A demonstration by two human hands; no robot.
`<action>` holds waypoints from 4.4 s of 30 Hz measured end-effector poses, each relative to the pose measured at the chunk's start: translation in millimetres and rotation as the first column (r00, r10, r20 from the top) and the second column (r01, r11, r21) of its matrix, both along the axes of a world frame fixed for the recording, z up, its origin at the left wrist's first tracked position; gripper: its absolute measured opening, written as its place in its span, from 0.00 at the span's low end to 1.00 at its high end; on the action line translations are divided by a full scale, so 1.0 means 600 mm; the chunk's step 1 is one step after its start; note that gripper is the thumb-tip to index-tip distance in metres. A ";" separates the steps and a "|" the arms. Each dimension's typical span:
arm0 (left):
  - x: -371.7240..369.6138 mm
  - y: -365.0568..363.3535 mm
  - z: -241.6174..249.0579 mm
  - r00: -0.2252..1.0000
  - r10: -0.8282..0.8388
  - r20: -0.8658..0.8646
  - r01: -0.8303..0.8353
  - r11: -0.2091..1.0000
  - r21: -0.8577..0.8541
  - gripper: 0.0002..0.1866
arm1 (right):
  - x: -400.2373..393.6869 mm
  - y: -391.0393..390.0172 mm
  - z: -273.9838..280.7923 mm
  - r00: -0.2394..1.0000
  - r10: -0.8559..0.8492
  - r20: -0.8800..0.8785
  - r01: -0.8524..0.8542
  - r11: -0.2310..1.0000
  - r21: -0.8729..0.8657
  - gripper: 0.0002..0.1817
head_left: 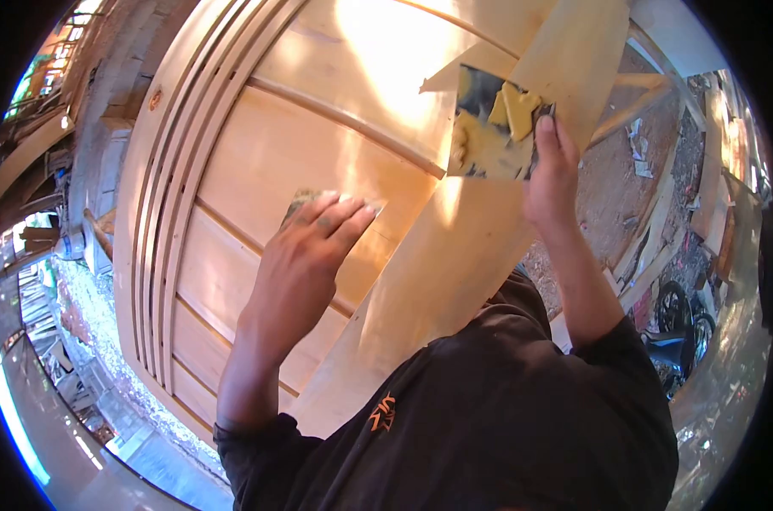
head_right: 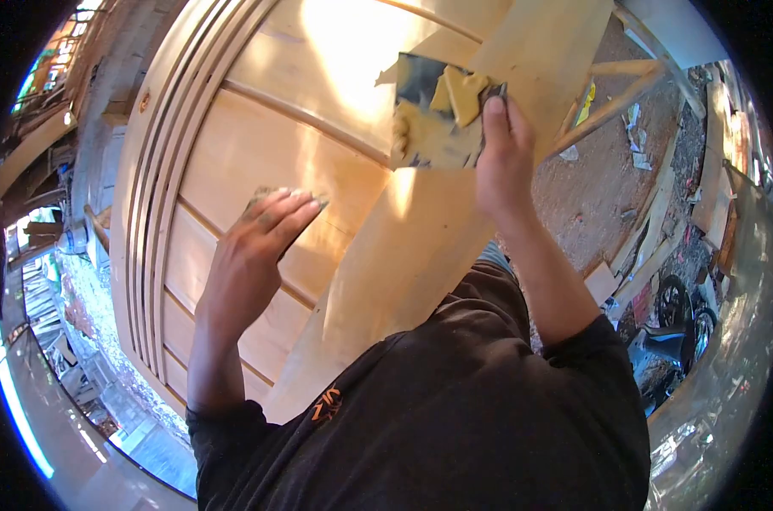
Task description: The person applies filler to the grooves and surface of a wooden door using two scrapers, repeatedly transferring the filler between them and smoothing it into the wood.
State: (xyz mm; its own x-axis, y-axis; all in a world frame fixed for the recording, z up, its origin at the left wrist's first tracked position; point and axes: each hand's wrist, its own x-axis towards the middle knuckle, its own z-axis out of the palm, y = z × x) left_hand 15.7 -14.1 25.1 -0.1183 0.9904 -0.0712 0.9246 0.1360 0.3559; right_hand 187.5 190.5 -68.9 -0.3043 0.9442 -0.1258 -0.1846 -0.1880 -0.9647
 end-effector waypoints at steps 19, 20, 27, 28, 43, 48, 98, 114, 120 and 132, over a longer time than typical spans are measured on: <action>-0.070 0.098 -0.045 0.990 -0.116 0.078 0.127 0.981 -0.145 0.24 | 0.028 0.090 -0.062 0.997 0.061 0.050 -0.066 0.992 0.104 0.20; -0.065 0.097 -0.051 0.988 -0.140 0.063 0.148 0.977 -0.151 0.23 | 0.036 0.094 -0.064 0.993 0.095 0.074 -0.103 0.988 0.118 0.22; -0.005 -0.040 -0.051 0.982 -0.187 -0.012 0.180 0.961 -0.212 0.20 | 0.039 0.099 -0.082 0.987 -0.012 0.162 -0.021 0.980 0.197 0.22; 0.002 -0.072 -0.053 0.985 -0.174 0.015 0.173 0.961 -0.215 0.20 | 0.050 0.110 -0.096 0.980 0.005 0.199 -0.061 0.960 0.274 0.21; -0.020 0.025 -0.086 0.972 -0.234 -0.012 0.234 0.972 0.019 0.24 | 0.022 0.087 -0.055 0.999 0.013 -0.033 -0.012 1.000 0.017 0.23; 0.006 -0.068 -0.069 0.964 -0.266 -0.024 0.252 0.934 -0.252 0.19 | 0.051 0.117 -0.099 0.966 0.091 0.241 -0.161 0.945 0.286 0.23; -0.019 0.023 -0.094 0.958 -0.285 -0.030 0.282 0.956 -0.079 0.13 | 0.006 0.071 -0.036 0.999 0.043 0.027 -0.042 0.999 -0.005 0.27; -0.009 -0.172 -0.060 0.973 -0.153 0.171 0.210 0.893 -0.397 0.20 | 0.019 0.083 -0.042 0.994 0.011 0.113 -0.007 1.000 -0.029 0.24; -0.002 -0.205 -0.063 0.980 -0.061 0.187 0.123 0.932 -0.342 0.19 | 0.012 0.076 -0.037 0.993 0.040 0.115 -0.037 0.999 -0.022 0.23; -0.021 -0.224 -0.065 0.977 -0.093 0.191 0.150 0.939 -0.308 0.14 | 0.012 0.075 -0.034 0.988 0.005 0.152 -0.001 1.000 -0.024 0.25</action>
State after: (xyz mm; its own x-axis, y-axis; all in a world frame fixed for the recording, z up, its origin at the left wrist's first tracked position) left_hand 2.9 -148.6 -13.6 0.0433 0.9179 -0.3944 0.8701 0.1593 0.4664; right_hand 194.7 235.5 -89.5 -0.2829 0.9395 -0.1934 -0.0351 -0.2116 -0.9767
